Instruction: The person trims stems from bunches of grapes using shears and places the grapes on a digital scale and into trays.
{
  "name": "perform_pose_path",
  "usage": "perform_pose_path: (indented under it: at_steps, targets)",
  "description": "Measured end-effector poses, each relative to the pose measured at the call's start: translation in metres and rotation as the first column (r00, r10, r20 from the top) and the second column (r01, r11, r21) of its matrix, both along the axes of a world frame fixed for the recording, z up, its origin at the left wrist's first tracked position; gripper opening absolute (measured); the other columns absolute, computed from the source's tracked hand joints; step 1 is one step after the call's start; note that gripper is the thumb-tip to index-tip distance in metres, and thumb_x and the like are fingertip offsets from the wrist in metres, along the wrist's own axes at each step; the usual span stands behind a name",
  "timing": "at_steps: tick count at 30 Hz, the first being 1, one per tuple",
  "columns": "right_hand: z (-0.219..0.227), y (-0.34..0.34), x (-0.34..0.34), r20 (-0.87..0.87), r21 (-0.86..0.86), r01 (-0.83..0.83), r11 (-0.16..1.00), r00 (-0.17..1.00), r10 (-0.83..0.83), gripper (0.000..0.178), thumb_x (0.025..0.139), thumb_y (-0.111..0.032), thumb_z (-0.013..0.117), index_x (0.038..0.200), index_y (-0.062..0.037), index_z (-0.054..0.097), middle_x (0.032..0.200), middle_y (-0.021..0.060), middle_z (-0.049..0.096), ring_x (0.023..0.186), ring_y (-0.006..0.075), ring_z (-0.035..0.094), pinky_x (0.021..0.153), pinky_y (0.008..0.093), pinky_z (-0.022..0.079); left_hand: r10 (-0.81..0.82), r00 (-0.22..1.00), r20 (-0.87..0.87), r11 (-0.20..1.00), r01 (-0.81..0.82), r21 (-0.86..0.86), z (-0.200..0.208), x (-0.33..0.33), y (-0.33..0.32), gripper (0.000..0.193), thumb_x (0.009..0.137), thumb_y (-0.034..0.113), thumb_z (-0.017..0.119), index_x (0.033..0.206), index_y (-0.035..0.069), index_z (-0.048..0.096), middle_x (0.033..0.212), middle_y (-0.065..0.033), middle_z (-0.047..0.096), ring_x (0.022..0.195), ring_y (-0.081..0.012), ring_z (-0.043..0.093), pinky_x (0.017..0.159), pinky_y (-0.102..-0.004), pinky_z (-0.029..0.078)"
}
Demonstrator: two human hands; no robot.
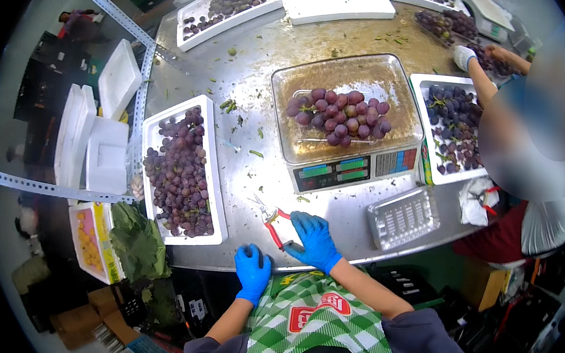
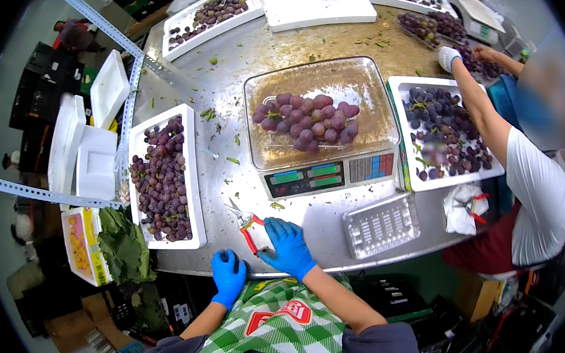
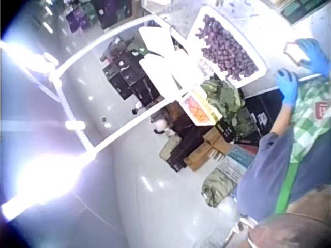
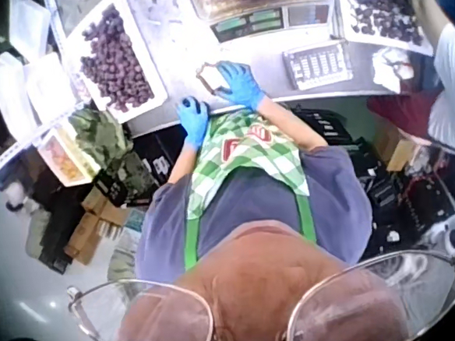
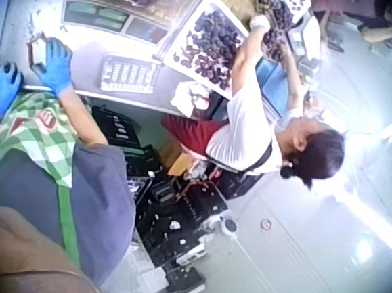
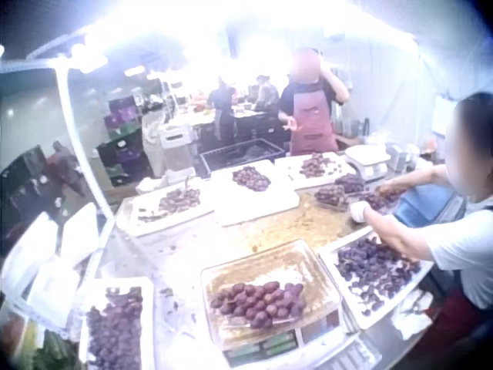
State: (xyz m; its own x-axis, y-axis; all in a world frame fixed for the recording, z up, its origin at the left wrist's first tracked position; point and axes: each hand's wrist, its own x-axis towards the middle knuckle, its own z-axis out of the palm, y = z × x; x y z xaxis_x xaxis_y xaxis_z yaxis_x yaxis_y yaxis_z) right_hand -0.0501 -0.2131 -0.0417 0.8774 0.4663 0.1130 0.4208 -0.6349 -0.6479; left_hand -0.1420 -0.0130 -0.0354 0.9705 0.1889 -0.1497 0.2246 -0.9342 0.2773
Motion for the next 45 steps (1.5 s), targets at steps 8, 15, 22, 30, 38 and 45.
perform_pose_path:
  at_steps: [8, 15, 22, 30, 38, 45]
  targets:
    - [0.019, 0.031, -0.005, -0.046, -0.18, 0.154, 0.972, 0.985, -0.164, 0.085, 0.071, -0.052, 0.065, 0.132, 0.0012, 0.038, 0.131, 0.0189, 0.041, 0.121, 0.0316, 0.038, 0.1, 0.0434, 0.025, 0.136, 0.987, 0.09, 0.827, -0.063, -0.559, -0.002, 0.012, 0.039, 0.021, 0.082, 0.005, 0.057, 0.101, 0.004, 0.066, 0.095, -0.0119, 0.053, 0.082, -0.0221, 0.055, 0.072, -0.0298, 0.045]
    - [0.022, 0.094, -0.007, -0.124, -0.519, 0.294, 0.803, 0.903, -0.41, 0.097, 0.067, -0.054, 0.066, 0.137, 0.0015, 0.028, 0.134, 0.0233, 0.033, 0.122, 0.0384, 0.034, 0.093, 0.0488, 0.029, 0.048, 0.993, 0.108, 0.727, 0.039, -0.685, -0.014, 0.023, 0.071, 0.017, 0.082, 0.006, 0.056, 0.095, 0.004, 0.067, 0.082, -0.0101, 0.055, 0.073, -0.0215, 0.056, 0.068, -0.0303, 0.045]
    - [0.003, 0.093, -0.017, 0.011, -0.511, 0.333, 0.793, 0.924, -0.381, 0.09, 0.073, -0.044, 0.064, 0.14, -0.0001, 0.023, 0.136, 0.0237, 0.033, 0.124, 0.0385, 0.033, 0.094, 0.049, 0.029, -0.032, 0.997, 0.065, 0.743, 0.067, -0.666, -0.016, 0.03, 0.08, 0.015, 0.083, 0.007, 0.056, 0.092, 0.003, 0.067, 0.083, -0.0114, 0.058, 0.076, -0.0218, 0.058, 0.07, -0.0319, 0.046]
    - [0.009, 0.096, -0.017, 0.025, -0.49, 0.364, 0.792, 0.914, -0.405, 0.087, 0.073, -0.044, 0.064, 0.139, -0.0014, 0.026, 0.136, 0.0224, 0.033, 0.123, 0.0377, 0.034, 0.094, 0.0485, 0.03, -0.096, 0.995, 0.033, 0.725, 0.092, -0.682, -0.027, 0.038, 0.088, 0.016, 0.086, 0.011, 0.055, 0.093, 0.0, 0.066, 0.082, -0.0119, 0.061, 0.066, -0.0197, 0.059, 0.062, -0.0307, 0.048]
    - [0.007, 0.091, -0.016, 0.019, -0.493, 0.361, 0.791, 0.914, -0.406, 0.087, 0.073, -0.046, 0.063, 0.139, -0.0022, 0.027, 0.134, 0.0216, 0.034, 0.122, 0.0377, 0.035, 0.093, 0.0485, 0.03, -0.133, 0.982, -0.138, 0.63, -0.024, -0.776, -0.025, 0.043, 0.088, 0.021, 0.086, 0.015, 0.055, 0.096, -0.001, 0.065, 0.082, -0.0139, 0.063, 0.07, -0.0204, 0.061, 0.066, -0.0325, 0.047]
    - [0.016, 0.078, -0.012, -0.058, -0.457, 0.295, 0.839, 0.932, -0.359, 0.086, 0.073, -0.043, 0.064, 0.139, -0.0019, 0.026, 0.133, 0.0203, 0.034, 0.122, 0.0361, 0.035, 0.095, 0.0502, 0.029, -0.047, 0.989, -0.141, 0.497, -0.099, -0.862, 0.017, 0.07, 0.061, 0.022, 0.091, 0.012, 0.053, 0.102, -0.003, 0.063, 0.083, -0.0082, 0.064, 0.067, -0.012, 0.059, 0.06, -0.025, 0.048]
